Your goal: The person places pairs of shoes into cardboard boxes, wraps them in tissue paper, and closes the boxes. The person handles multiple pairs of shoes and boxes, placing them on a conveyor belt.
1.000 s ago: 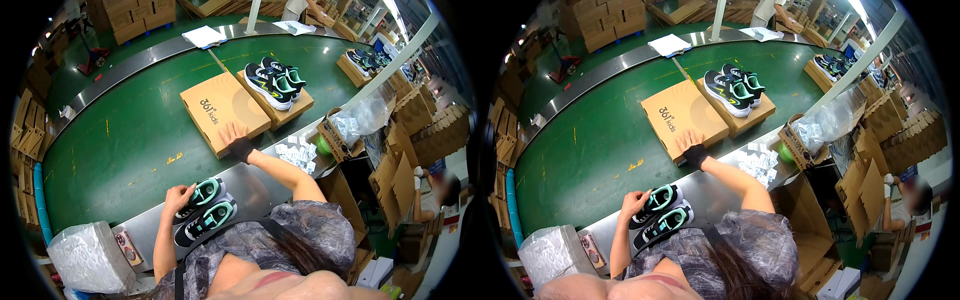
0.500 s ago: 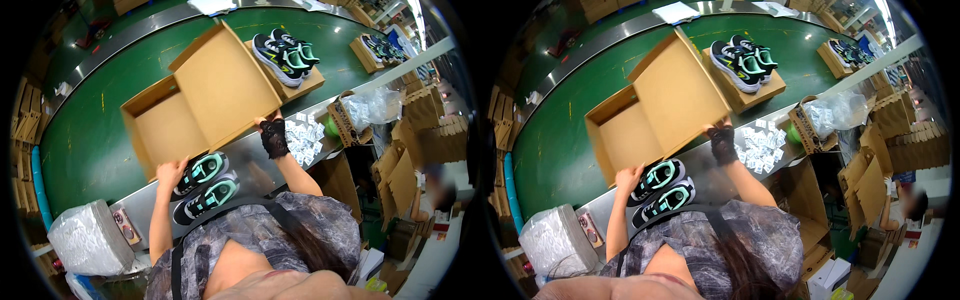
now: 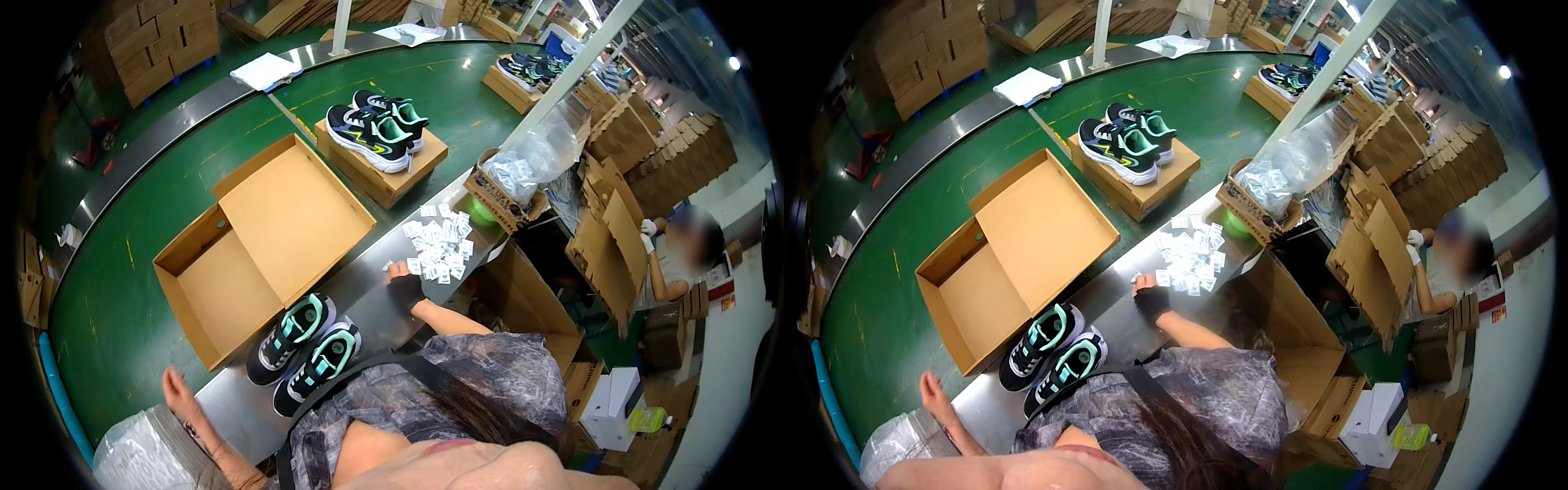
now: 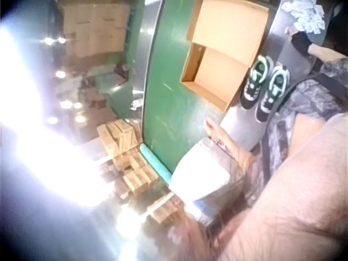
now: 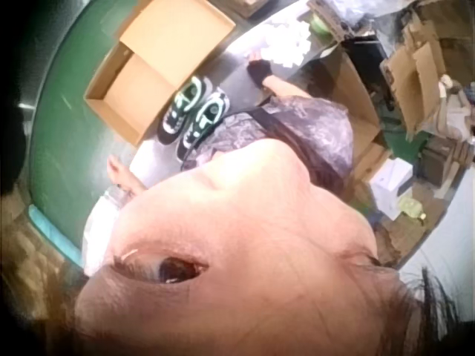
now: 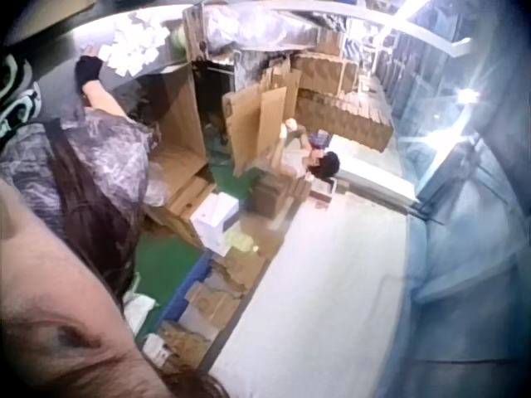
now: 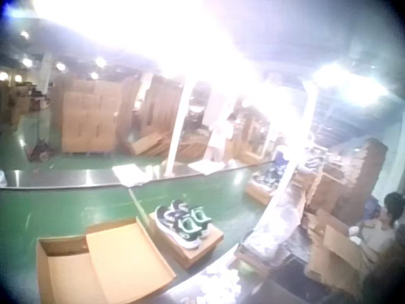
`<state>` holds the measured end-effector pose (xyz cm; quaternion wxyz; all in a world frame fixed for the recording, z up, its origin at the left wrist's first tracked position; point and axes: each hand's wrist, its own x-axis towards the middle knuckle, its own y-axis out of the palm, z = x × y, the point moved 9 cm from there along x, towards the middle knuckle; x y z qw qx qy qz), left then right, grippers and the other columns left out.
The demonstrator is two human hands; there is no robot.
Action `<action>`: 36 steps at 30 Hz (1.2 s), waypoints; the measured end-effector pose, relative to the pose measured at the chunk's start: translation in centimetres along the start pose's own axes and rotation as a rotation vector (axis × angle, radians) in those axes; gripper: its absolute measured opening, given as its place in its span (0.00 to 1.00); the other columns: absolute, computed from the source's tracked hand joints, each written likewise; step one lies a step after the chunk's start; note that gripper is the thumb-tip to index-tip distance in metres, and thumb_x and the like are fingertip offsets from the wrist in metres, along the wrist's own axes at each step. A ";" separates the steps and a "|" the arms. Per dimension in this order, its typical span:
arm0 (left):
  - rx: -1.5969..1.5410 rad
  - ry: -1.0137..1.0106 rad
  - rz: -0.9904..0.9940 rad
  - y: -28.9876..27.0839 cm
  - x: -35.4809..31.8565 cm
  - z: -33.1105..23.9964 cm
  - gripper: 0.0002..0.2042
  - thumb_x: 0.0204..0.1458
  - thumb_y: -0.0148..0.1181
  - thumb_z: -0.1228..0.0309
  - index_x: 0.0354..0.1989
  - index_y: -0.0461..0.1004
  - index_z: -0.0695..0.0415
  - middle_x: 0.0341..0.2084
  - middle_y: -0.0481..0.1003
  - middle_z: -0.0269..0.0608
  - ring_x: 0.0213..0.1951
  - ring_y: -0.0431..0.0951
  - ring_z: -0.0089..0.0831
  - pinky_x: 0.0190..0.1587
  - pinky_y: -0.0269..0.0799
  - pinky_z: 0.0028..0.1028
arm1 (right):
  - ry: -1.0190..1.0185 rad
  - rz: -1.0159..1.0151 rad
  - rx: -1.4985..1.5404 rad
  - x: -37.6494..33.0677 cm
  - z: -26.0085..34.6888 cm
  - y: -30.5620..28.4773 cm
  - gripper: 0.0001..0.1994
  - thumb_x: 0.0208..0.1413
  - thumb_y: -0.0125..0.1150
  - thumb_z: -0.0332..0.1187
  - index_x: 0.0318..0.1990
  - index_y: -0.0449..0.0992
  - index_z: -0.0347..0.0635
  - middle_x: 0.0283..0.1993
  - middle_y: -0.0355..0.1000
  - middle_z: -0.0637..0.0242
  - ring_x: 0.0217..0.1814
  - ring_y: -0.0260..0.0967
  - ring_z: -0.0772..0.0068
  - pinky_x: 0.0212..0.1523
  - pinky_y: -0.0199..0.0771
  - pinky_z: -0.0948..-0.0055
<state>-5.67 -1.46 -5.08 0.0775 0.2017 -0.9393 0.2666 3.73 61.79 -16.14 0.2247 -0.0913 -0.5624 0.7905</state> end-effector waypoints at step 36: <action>1.242 -0.310 -0.450 -33.2 -0.2 3.9 0.12 0.56 0.39 0.63 0.31 0.66 0.58 0.26 0.73 0.54 0.30 0.72 0.54 0.30 0.66 0.47 | -0.936 0.140 0.086 -5.4 36.6 0.9 0.09 0.49 0.51 0.37 0.35 0.68 0.43 0.32 0.69 0.60 0.39 0.67 0.62 0.37 0.62 0.63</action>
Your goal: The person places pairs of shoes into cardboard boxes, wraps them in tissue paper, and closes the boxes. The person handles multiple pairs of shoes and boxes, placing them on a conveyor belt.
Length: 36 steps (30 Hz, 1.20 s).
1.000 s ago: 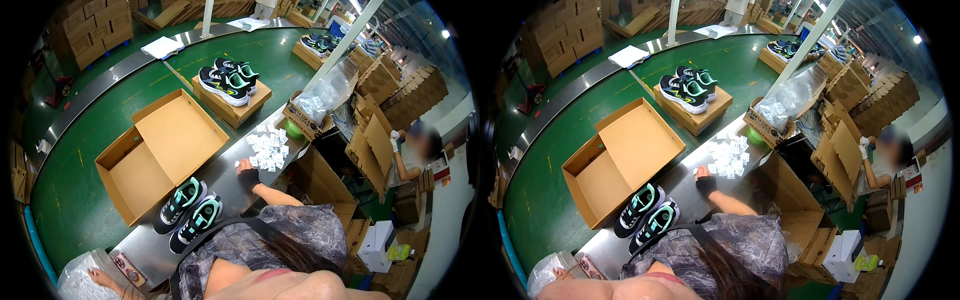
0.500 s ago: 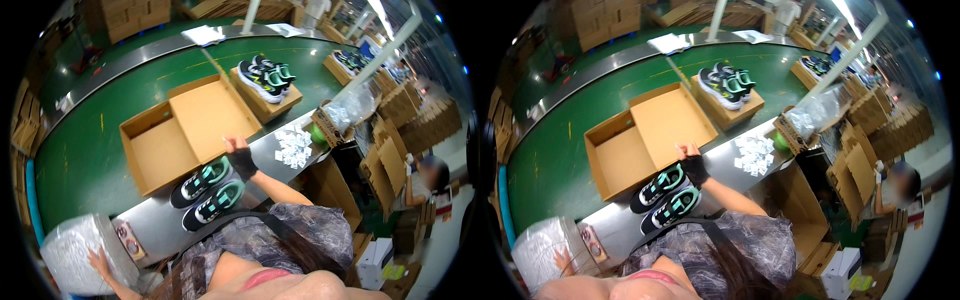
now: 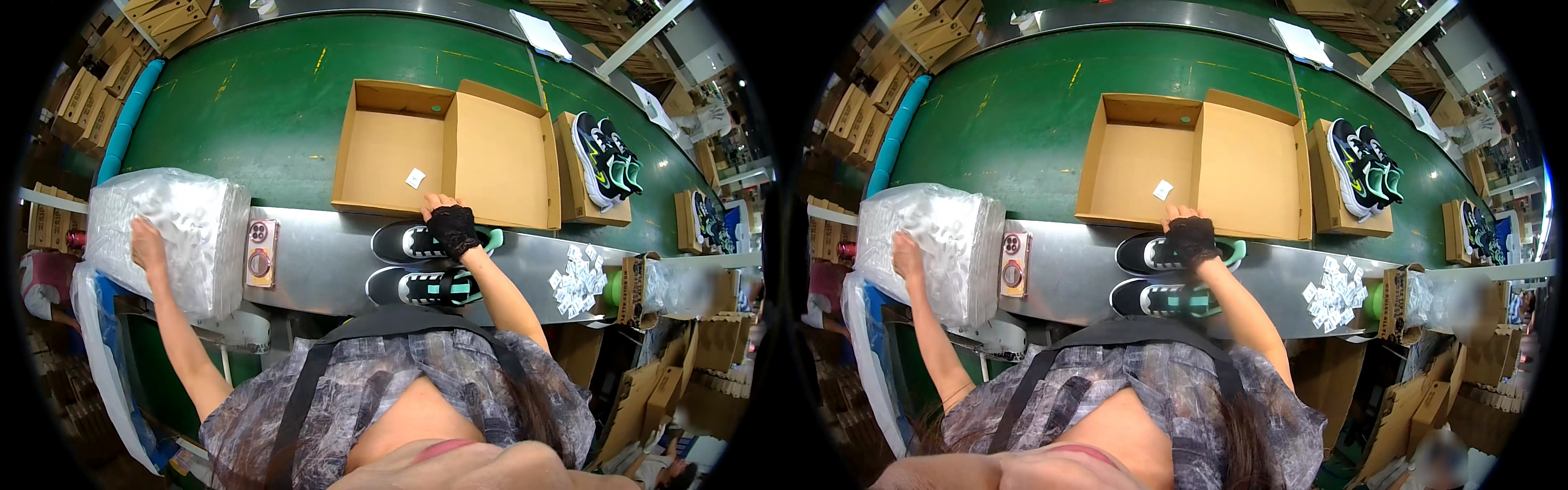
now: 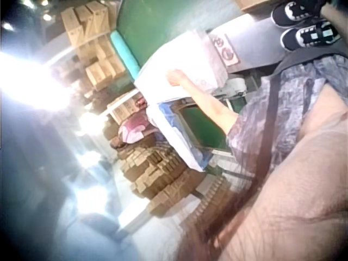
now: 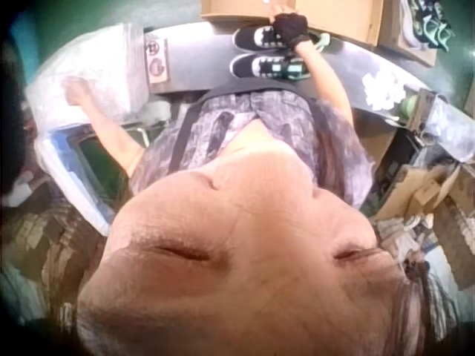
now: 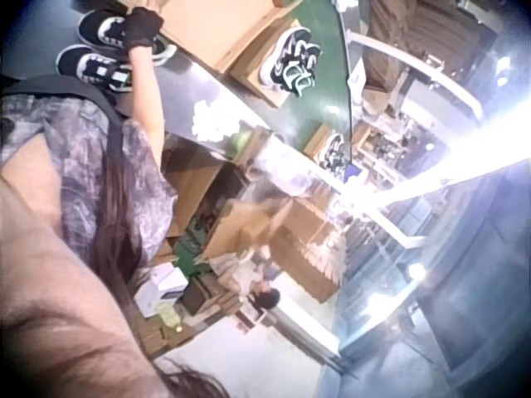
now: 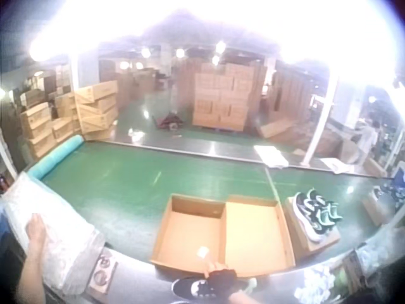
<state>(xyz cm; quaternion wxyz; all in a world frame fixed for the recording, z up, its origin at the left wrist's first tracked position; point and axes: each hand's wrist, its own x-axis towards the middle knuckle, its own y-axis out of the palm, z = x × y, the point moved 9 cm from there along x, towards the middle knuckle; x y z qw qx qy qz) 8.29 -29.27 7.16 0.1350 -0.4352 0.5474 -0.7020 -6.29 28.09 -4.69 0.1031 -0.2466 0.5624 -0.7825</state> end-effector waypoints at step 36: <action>-0.978 0.365 1.233 12.4 -10.8 -28.7 0.42 0.40 0.55 0.42 0.60 0.52 0.57 0.60 0.50 0.53 0.61 0.51 0.47 0.59 0.51 0.34 | 1.293 -1.065 0.843 -22.9 -34.7 -11.9 0.22 0.37 0.67 0.36 0.40 0.71 0.34 0.41 0.69 0.62 0.39 0.66 0.64 0.38 0.69 0.65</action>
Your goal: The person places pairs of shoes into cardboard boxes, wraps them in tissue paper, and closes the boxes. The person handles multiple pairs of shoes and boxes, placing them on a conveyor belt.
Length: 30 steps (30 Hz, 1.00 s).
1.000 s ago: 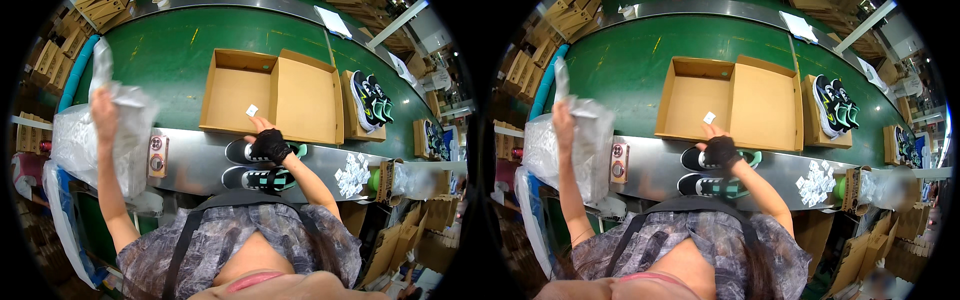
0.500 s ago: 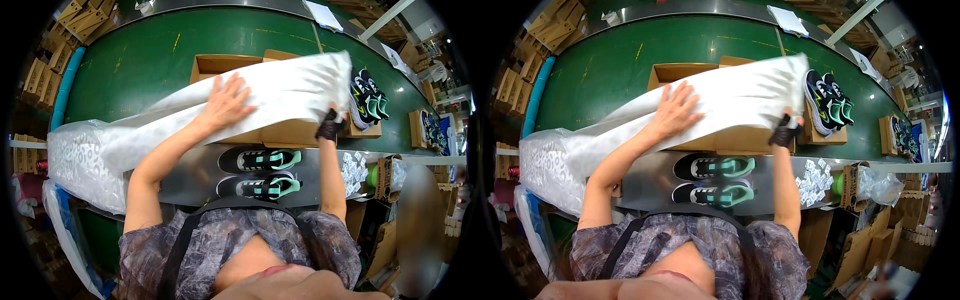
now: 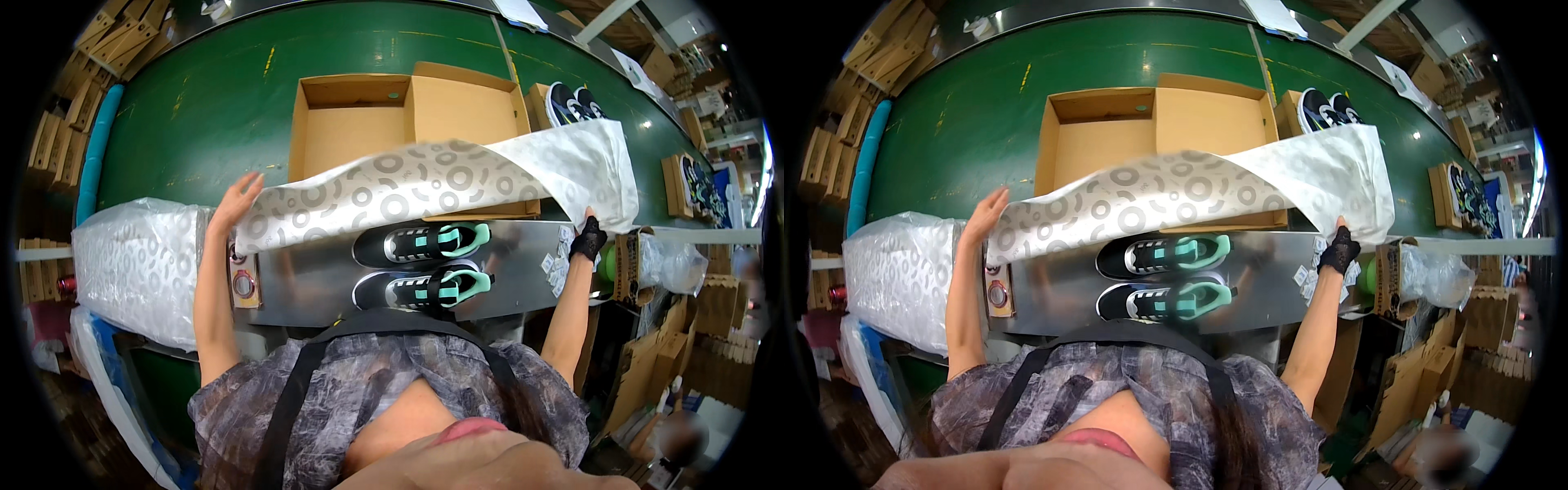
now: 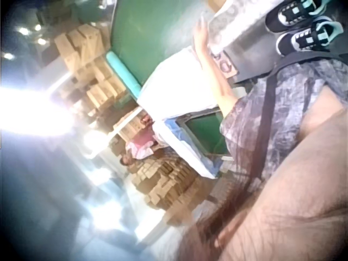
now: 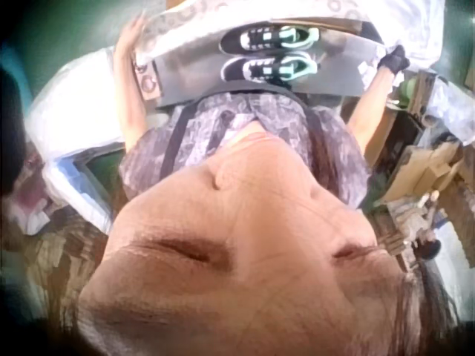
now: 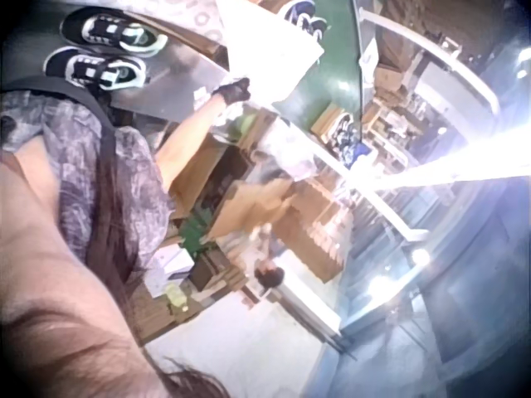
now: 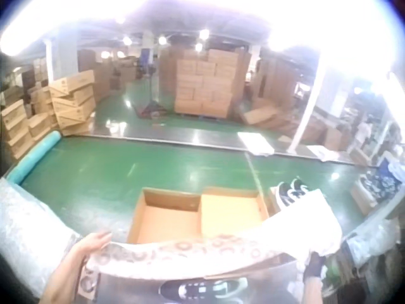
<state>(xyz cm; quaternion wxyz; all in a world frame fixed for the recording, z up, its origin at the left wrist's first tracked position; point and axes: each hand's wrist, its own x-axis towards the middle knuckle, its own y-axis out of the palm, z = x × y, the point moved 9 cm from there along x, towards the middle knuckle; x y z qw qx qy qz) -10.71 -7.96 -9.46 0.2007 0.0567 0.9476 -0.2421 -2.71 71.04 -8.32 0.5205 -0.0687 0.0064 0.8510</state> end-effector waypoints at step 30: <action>0.779 0.817 -0.367 4.5 -6.4 -11.3 0.03 0.44 0.57 0.74 0.26 0.70 0.58 0.45 0.70 0.39 0.53 0.65 0.36 0.53 0.50 0.46 | 0.444 0.064 0.334 -0.3 -3.1 5.9 0.35 0.41 0.65 0.48 0.53 0.61 0.35 0.44 0.68 0.54 0.44 0.67 0.61 0.44 0.67 0.68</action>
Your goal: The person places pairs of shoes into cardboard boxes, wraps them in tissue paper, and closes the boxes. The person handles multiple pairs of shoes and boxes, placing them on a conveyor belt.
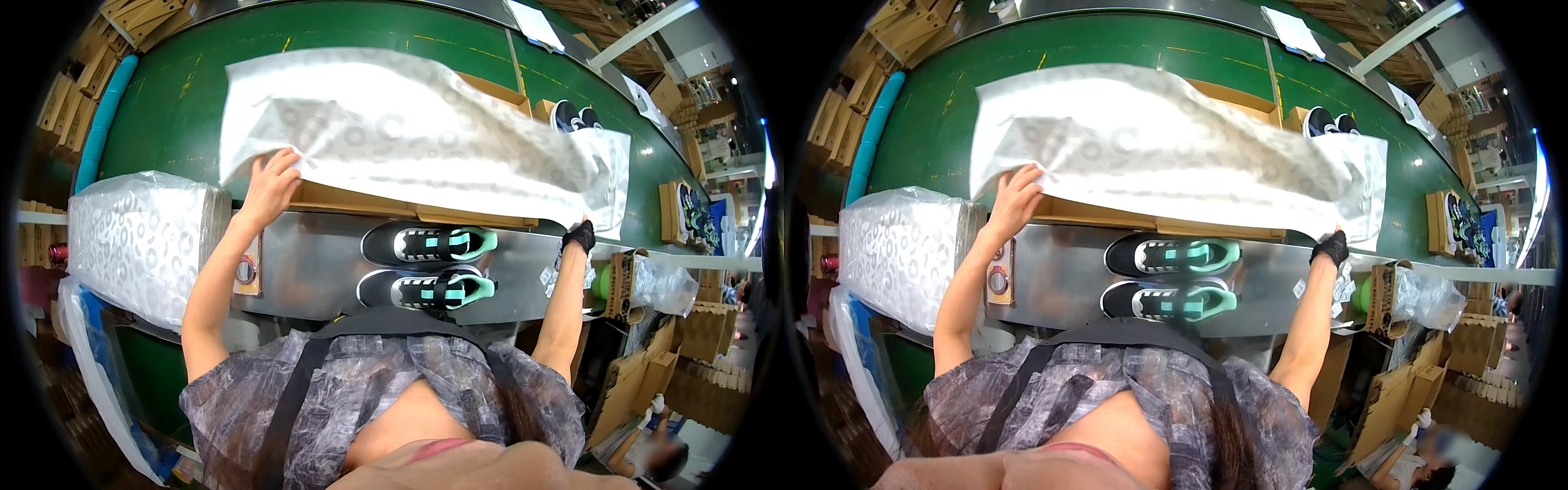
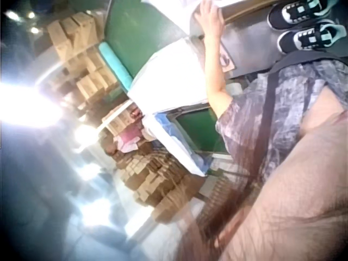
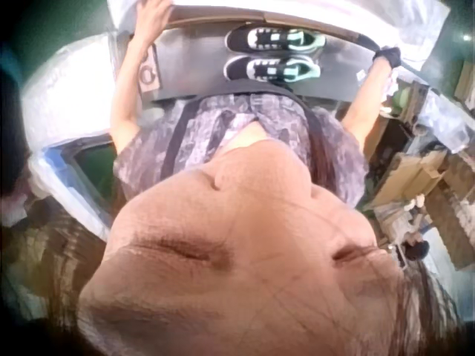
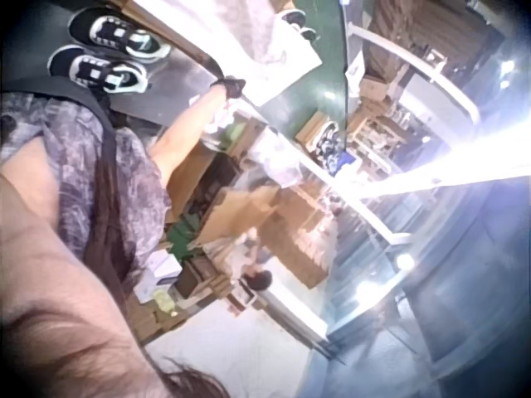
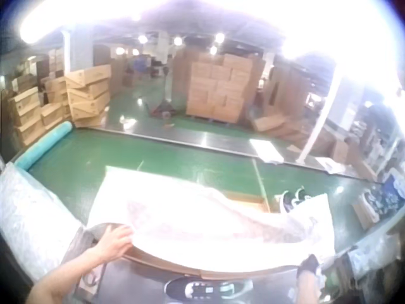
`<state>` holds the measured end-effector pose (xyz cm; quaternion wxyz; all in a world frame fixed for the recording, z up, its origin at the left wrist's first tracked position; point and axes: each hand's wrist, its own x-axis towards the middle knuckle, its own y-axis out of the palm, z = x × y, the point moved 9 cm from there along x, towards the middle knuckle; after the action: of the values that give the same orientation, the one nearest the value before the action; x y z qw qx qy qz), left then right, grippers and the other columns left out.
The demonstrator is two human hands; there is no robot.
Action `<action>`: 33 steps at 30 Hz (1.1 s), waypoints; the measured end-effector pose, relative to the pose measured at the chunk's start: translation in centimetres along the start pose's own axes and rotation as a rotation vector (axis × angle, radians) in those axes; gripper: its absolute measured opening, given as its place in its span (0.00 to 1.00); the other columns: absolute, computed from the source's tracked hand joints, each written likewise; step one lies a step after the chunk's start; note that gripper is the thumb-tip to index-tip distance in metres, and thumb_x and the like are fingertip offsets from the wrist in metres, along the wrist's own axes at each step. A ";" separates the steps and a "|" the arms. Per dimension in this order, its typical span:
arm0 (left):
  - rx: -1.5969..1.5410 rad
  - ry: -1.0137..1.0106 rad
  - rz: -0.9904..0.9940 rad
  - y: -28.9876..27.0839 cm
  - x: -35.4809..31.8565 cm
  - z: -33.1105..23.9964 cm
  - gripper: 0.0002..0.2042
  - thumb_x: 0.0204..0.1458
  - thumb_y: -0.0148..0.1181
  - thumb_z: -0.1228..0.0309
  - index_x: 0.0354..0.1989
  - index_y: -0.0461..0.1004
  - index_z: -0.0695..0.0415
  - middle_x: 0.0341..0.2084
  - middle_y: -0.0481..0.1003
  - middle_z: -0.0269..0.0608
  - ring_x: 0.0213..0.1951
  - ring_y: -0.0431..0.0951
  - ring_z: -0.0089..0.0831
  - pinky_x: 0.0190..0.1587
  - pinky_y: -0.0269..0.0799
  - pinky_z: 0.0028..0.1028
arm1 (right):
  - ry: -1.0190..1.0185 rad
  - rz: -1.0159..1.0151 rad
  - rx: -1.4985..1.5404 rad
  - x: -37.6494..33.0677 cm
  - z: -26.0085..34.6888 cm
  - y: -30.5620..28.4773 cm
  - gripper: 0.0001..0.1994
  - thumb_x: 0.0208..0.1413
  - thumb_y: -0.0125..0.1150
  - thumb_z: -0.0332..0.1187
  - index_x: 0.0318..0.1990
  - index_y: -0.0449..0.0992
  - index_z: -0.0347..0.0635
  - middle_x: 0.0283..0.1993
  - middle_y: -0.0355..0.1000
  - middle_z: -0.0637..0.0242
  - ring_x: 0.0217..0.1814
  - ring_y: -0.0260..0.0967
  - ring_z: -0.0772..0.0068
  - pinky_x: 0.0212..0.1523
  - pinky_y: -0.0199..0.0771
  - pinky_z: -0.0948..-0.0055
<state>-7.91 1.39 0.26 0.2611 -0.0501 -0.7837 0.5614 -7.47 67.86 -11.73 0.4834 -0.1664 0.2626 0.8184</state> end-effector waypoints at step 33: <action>-0.739 -0.604 -0.410 1.0 0.3 2.9 0.13 0.54 0.49 0.68 0.39 0.69 0.67 0.32 0.73 0.46 0.32 0.71 0.30 0.36 0.66 0.26 | -0.233 0.977 -0.509 -24.7 -25.9 26.8 0.15 0.47 0.58 0.36 0.40 0.70 0.37 0.33 0.71 0.63 0.32 0.68 0.68 0.34 0.68 0.73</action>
<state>-9.72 -0.63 -1.23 0.0928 0.1796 -0.9638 0.1740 -18.74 24.64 -12.41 0.0185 -0.0452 0.0484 0.9976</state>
